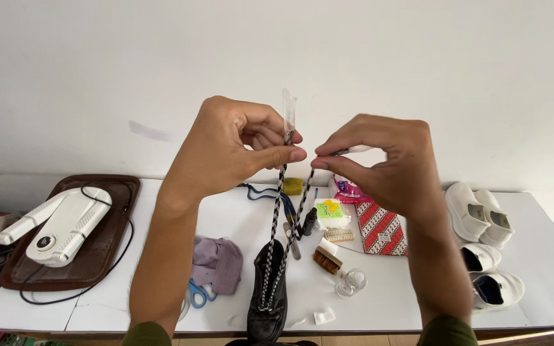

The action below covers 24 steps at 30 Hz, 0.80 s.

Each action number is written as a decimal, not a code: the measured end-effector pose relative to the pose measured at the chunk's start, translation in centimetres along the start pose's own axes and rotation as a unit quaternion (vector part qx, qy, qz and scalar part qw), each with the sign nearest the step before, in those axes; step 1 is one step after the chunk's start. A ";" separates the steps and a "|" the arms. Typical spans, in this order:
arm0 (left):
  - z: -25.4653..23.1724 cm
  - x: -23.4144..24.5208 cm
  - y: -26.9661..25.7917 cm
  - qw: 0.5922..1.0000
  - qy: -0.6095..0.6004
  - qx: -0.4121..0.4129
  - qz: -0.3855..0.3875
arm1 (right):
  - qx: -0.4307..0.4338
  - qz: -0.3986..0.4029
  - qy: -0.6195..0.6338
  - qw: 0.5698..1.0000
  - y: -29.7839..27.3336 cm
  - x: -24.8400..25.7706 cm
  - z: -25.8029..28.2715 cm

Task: The person threads a black and white shoelace through the eyelets of a black shoe, pulling the lace through each eyelet and adjusting the length. The person ties the laces into a knot at the top of the shoe.

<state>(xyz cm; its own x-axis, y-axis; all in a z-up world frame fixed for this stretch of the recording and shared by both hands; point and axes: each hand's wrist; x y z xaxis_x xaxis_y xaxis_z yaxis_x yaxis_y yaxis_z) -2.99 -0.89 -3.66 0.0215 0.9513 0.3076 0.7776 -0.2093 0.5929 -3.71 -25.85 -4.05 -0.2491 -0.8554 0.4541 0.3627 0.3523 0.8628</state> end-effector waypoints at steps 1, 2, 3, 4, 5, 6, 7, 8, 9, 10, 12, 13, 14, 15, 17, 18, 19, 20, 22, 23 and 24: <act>0.0 -0.1 -0.1 1.000 -0.001 -0.003 0.001 | 0.001 -0.001 -0.002 1.000 -0.9 -0.5 -1.0; -0.1 -0.2 -0.2 1.000 -0.007 0.005 0.006 | -0.043 -0.042 0.097 0.993 -1.8 -1.1 -2.1; -0.1 -0.2 -0.2 1.000 -0.014 0.014 0.012 | -0.088 -0.082 0.194 0.973 -2.7 -1.6 -3.1; -0.1 -0.1 -0.2 1.000 -0.015 0.012 0.013 | -0.087 -0.083 0.193 0.974 -3.2 -2.2 -3.6; -0.1 -0.1 -0.2 1.000 -0.018 0.006 0.014 | -0.182 -0.138 0.259 0.938 -3.7 -2.9 -4.1; -0.1 0.0 -0.3 1.000 -0.020 0.000 0.015 | -0.272 -0.192 0.322 0.886 -4.2 -3.5 -4.6; -0.2 0.0 -0.3 1.000 -0.020 -0.005 0.016 | -0.268 -0.195 0.320 0.888 -4.8 -4.1 -5.4; -0.4 0.0 -0.3 1.000 -0.022 0.003 0.009 | -0.269 -0.218 0.370 0.862 -5.4 -4.6 -6.1; -0.5 0.0 -0.4 1.000 -0.025 0.013 0.001 | -0.272 -0.239 0.420 0.832 -6.1 -5.2 -6.9; -0.5 -0.1 -0.4 1.000 -0.025 0.012 0.002 | -0.271 -0.240 0.419 0.832 -6.1 -5.4 -6.7; -0.4 -0.1 -0.4 1.000 -0.027 0.013 -0.007 | -0.256 -0.255 0.400 0.843 -6.1 -5.9 -6.4; -0.5 -0.1 -0.4 1.000 -0.027 0.011 -0.007 | -0.254 -0.255 0.399 0.843 -5.9 -5.7 -5.9; -0.5 -0.1 -0.4 1.000 -0.023 0.010 -0.004 | -0.237 -0.224 0.371 0.870 -5.7 -5.5 -5.4; -0.5 0.0 -0.4 1.000 -0.019 0.009 -0.002 | -0.219 -0.192 0.342 0.894 -5.5 -5.4 -4.9; -0.4 0.3 -0.4 1.000 -0.013 -0.002 0.009 | -0.227 -0.183 0.325 0.900 -5.1 -5.3 -3.8; -0.3 0.4 -0.4 1.000 -0.006 -0.012 0.020 | -0.238 -0.174 0.308 0.905 -5.0 -5.2 -3.2; -0.4 0.6 -0.4 1.000 -0.006 -0.013 0.020 | -0.237 -0.174 0.308 0.905 -4.9 -5.3 -3.0; -0.4 0.7 -0.3 0.999 -0.008 -0.015 0.031 | -0.231 -0.182 0.311 0.904 -4.8 -5.3 -2.9; -0.6 0.9 -0.3 0.999 -0.010 -0.018 0.043 | -0.223 -0.192 0.315 0.902 -4.5 -5.3 -2.4; -0.6 1.0 -0.2 0.998 0.002 -0.018 0.057 | -0.231 -0.204 0.297 0.904 -4.2 -5.2 -2.2; -0.7 1.0 -0.1 0.997 0.014 -0.019 0.071 | -0.238 -0.216 0.279 0.905 -4.0 -5.1 -1.9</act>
<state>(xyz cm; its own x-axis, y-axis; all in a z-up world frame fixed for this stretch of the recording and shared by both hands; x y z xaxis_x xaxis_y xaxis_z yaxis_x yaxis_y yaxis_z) -3.43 -0.04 -2.87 0.1116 0.9050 0.4105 0.7443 -0.3499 0.5689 -2.14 -23.63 -10.21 -0.0157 -0.9794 -0.2013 0.7189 -0.1509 0.6785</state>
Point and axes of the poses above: each hand's wrist, its own y-axis towards the middle knuckle, its own x-axis out of the back of the hand, z = x × y, and after that the axes turned 9 degrees about -z, right-handed
